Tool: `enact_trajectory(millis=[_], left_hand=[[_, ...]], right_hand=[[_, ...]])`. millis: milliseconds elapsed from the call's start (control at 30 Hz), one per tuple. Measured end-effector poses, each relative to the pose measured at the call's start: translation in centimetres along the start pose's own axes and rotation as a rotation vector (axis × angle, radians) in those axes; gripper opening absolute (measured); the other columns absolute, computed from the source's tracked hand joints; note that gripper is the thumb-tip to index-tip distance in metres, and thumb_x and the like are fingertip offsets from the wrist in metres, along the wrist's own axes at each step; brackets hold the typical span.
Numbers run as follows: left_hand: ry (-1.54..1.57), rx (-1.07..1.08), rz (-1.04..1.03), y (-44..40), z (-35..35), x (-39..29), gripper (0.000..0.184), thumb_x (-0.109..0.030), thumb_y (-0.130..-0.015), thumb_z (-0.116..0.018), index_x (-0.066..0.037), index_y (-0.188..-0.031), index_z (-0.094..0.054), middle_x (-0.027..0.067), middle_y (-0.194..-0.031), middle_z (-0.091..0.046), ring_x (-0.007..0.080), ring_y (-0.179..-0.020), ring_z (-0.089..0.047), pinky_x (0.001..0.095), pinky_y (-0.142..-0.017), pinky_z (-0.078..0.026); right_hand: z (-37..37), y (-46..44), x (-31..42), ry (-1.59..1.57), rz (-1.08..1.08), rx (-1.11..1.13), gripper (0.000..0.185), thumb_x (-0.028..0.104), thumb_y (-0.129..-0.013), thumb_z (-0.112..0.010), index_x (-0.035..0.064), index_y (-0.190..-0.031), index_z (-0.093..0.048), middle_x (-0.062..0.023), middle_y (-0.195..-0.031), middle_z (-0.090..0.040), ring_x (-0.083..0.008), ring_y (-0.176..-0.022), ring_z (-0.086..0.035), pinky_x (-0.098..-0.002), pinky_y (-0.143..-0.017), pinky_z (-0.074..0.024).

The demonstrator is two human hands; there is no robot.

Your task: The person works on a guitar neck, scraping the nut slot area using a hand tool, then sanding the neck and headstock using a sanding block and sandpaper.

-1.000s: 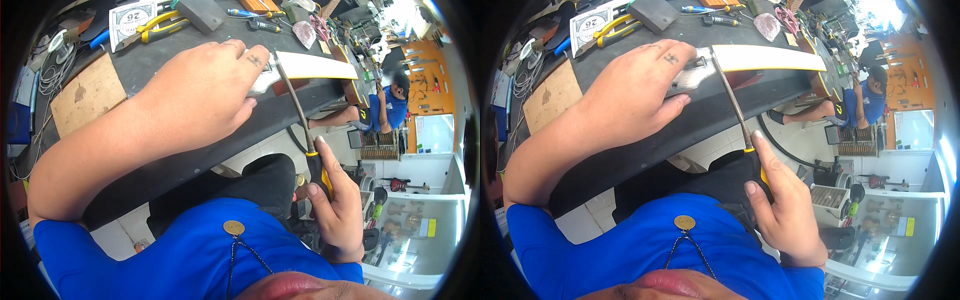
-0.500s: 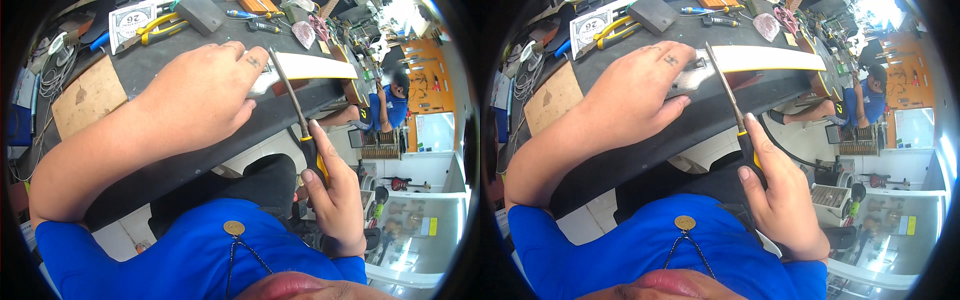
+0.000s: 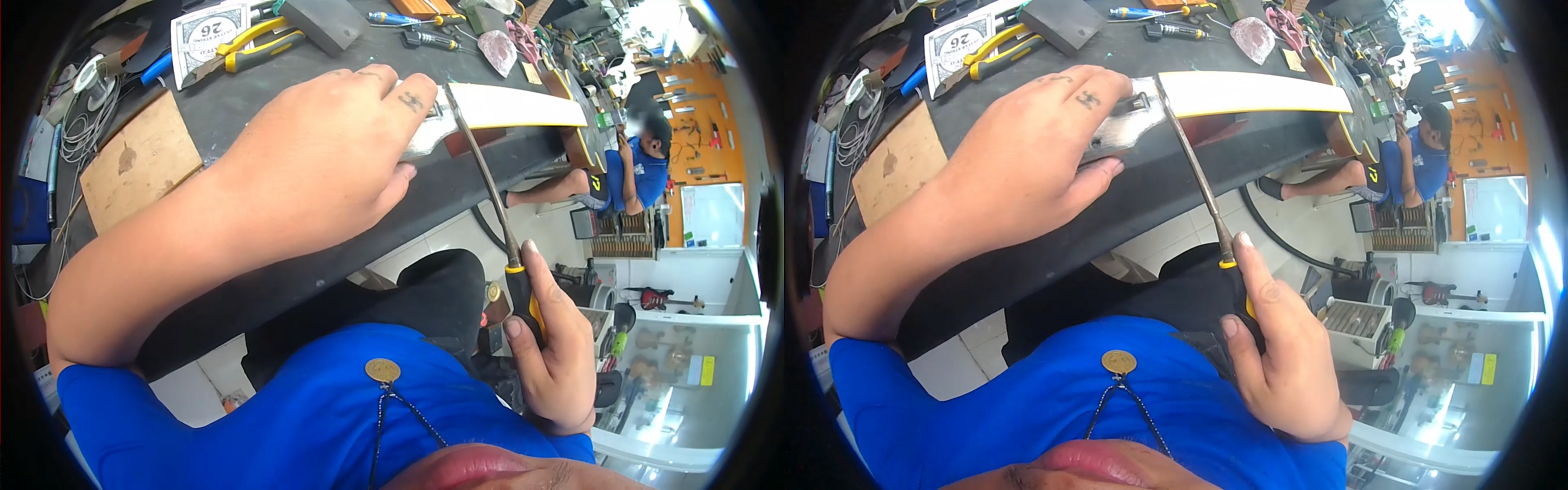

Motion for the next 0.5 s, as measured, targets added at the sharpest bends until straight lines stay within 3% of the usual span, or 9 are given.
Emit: enact_trajectory(millis=[167,400,500], left_hand=[[-0.012,-0.005,-0.002,0.1,0.1,-0.1,0.053,-0.013,-0.086,-0.077,0.000,-0.132,-0.054,0.0227,-0.127,-0.065,0.0429,-0.115,-0.064,0.0486,-0.099,-0.052],[0.000,0.005,0.001,0.1,0.1,0.0,0.053,-0.013,-0.086,-0.076,0.001,-0.132,-0.054,0.0231,-0.128,-0.064,0.0427,-0.115,-0.064,0.0484,-0.099,-0.052],[0.000,0.010,-0.002,0.0,0.1,-0.1,0.052,-0.013,-0.086,-0.076,0.001,-0.131,-0.055,0.0232,-0.127,-0.064,0.0426,-0.115,-0.064,0.0483,-0.099,-0.052]], right_hand=[[0.0,-1.0,0.6,0.035,0.071,-0.030,0.072,-0.001,-0.095,-0.064,-0.0002,-0.162,-0.039,-0.0235,-0.107,-0.066,-0.0398,-0.090,-0.064,-0.0417,-0.087,-0.0532],[0.0,-2.5,1.3,0.060,0.150,-0.071,0.070,0.000,-0.096,-0.063,0.0015,-0.162,-0.039,-0.0283,-0.132,-0.066,-0.0457,-0.115,-0.066,-0.0454,-0.100,-0.0525],[-0.1,-2.8,1.4,0.013,0.081,-0.067,0.070,-0.001,-0.096,-0.063,0.0034,-0.162,-0.040,-0.0282,-0.134,-0.065,-0.0458,-0.117,-0.065,-0.0460,-0.101,-0.0522]])
Point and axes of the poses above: each hand's wrist, its own y-axis away from the middle knuckle, its own z-axis out of the back of the hand, x = y × z, the point moved 7 cm from there along -y, towards the middle knuckle
